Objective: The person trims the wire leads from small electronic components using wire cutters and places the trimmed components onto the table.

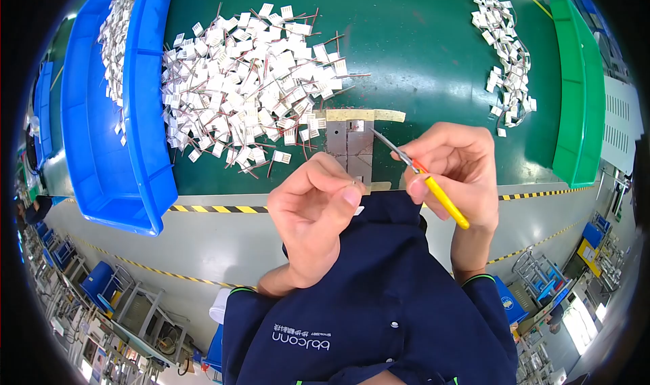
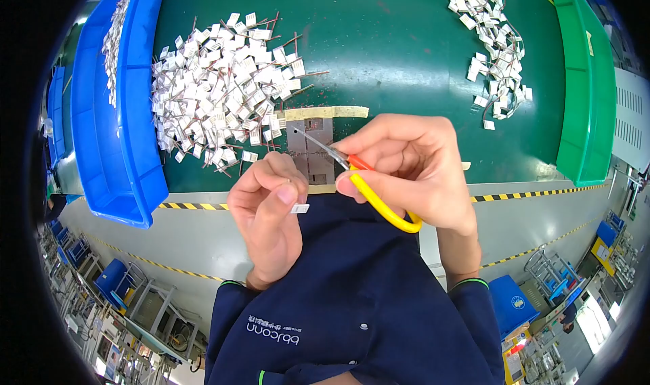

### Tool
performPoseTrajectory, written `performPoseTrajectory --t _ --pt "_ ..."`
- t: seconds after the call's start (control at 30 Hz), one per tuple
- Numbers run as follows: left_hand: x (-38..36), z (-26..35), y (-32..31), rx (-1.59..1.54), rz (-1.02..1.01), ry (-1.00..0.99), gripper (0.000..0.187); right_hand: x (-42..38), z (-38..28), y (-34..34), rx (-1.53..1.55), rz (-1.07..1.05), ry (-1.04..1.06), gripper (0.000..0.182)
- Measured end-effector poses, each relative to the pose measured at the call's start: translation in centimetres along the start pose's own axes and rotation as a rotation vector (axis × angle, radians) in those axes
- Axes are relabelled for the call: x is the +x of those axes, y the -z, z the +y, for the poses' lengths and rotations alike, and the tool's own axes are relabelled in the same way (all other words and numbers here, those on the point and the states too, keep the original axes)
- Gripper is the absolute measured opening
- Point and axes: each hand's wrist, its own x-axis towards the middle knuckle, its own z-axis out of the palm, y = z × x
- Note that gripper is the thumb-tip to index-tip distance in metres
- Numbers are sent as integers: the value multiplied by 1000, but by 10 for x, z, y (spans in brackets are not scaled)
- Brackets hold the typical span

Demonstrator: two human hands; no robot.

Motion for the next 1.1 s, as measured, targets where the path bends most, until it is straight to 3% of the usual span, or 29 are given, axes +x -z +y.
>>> performPoseTrajectory --t 0.1,0.33,0.67,0.77,0.9,0.97,1.03,1.1 --pt "1 -2 2 -48 0 -15 12 -1 6 -7 -85 18 -76 24" --pt "2 -5 4 -42 6 4 7 3 25 -32 -68 106 1 41" --pt "6 -6 -2 -1 32 -11 9 2 34 -20 -1 80 35 35" --pt "10 -7 4 17 45 -152 8 1 25 -13 -107 168 96 35" --pt "19 6 21 243 106 -345 11 1 7 14 -413 590 274 37" --pt "25 11 27 300 287 -477 5 1 1 42 -631 790 443 30" --pt "33 17 37 472 393 -543 4 0 -16 55 -617 1000 409 32" --pt "38 21 45 575 468 -572 4 0 -20 70 -785 1035 398 34"
